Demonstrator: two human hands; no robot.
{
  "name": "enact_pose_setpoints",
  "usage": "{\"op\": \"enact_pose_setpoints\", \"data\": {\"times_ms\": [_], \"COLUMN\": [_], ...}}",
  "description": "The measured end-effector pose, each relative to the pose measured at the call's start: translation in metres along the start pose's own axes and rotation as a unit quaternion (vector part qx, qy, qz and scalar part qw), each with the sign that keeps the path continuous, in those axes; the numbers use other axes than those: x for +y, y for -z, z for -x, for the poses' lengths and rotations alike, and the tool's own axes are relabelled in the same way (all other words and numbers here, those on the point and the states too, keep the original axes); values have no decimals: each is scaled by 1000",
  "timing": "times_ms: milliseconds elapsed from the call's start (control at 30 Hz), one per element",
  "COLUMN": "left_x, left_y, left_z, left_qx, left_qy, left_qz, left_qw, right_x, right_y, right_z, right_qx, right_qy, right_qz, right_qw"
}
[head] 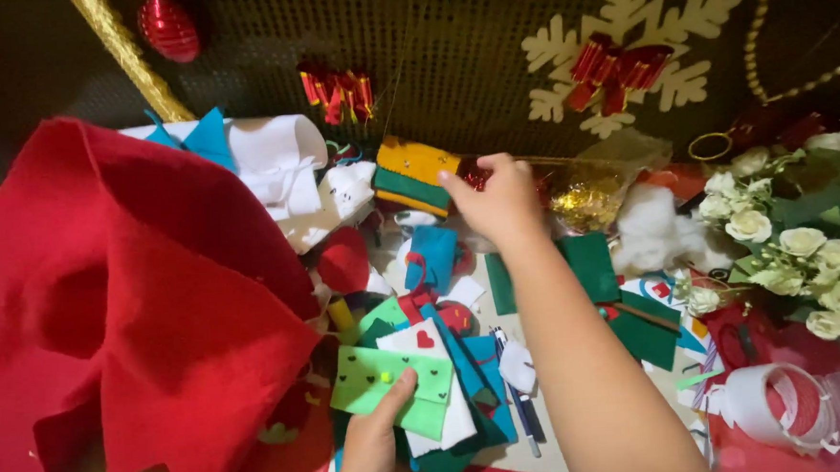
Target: Cutting a curved piece of red felt with scissors and then attempting to thread a needle for sewing.
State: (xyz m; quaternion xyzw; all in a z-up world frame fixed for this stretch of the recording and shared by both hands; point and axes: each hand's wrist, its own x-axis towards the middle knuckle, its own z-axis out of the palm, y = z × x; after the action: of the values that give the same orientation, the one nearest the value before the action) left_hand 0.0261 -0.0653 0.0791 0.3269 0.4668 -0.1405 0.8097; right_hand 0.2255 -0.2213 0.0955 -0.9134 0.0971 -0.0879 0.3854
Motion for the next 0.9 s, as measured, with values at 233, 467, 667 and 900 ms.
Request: {"op": "enact_pose_setpoints", "data": {"times_ms": [233,467,667,900], "left_x": [-14,-5,-2,-4], "left_y": [24,15,9,14], "left_z": [-45,-29,-25,-22], "left_qx": [-34,-42,-6,-24], "left_qy": [-57,-12,-2,38], "left_qz": [-58,-24,-81,36], "left_qw": [996,999,997,998], "right_x": [7,21,2,20], "right_y": [-37,-60,-35,39], "right_z": [-16,-43,-25,75], "right_qx": [146,46,25,-162], "right_qy": [91,86,45,15], "right_qz": [-91,-133,44,-508], "right_qw": [981,986,998,846]}}
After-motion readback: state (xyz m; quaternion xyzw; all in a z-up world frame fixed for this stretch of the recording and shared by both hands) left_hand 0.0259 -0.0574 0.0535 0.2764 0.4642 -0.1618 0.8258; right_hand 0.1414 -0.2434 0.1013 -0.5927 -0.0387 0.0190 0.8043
